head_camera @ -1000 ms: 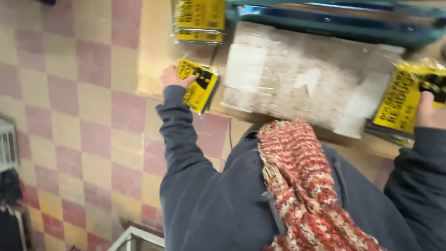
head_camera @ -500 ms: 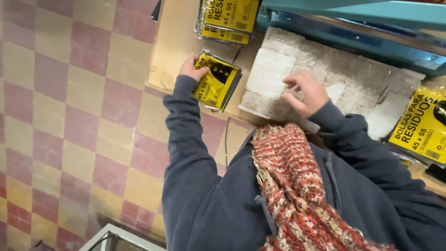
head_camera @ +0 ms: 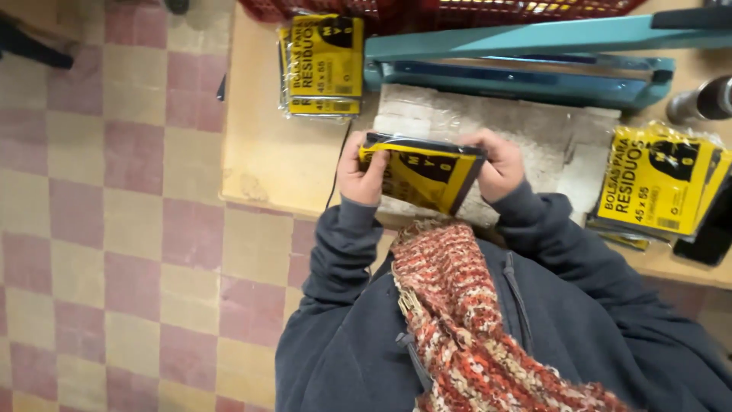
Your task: The recorder is sealing yellow plastic bags using a heat sealer and organizing them into crates.
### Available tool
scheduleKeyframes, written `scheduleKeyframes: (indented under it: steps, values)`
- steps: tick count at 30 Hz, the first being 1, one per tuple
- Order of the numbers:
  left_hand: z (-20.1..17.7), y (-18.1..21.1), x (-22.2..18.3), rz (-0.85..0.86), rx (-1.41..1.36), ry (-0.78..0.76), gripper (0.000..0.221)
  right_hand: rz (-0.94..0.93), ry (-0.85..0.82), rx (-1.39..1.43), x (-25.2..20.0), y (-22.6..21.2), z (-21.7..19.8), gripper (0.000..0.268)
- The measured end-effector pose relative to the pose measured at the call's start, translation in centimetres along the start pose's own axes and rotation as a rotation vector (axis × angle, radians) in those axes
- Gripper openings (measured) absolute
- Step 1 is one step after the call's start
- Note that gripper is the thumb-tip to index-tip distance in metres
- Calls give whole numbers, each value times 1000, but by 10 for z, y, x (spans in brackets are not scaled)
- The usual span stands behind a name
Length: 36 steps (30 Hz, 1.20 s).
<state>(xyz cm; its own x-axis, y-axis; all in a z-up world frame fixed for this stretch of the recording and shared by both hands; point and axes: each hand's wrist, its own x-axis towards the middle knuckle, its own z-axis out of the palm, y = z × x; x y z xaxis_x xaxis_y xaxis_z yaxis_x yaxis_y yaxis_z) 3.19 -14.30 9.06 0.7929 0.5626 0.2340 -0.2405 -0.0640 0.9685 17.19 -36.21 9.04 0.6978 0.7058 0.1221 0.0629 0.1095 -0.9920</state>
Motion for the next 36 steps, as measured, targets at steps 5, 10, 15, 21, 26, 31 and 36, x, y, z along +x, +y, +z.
scheduleKeyframes:
  steps: [5, 10, 15, 21, 26, 31, 36]
  values:
    - [36, -57, -8, -24, -181, 75, 21, -120, 210, -311, -29, -62, -52, 11]
    - [54, -108, 37, -211, -88, -32, 10, 23, 362, -457, -29, -17, -154, 14]
    - [63, -151, 91, -342, 32, -242, 13, 148, 260, -507, -7, 44, -224, 15]
    - [71, -128, 95, -322, 172, -251, 15, -58, 365, -1116, -2, 38, -192, 16]
    - [78, -83, 84, -192, -94, -212, 15, 55, 172, -511, 8, 8, -103, 38]
    - [65, -102, 94, -153, -176, 25, 23, 284, 266, -48, 35, 49, -95, 20]
    - [57, -131, 97, -277, 174, -12, 11, 156, 333, -297, 67, 71, -99, 19]
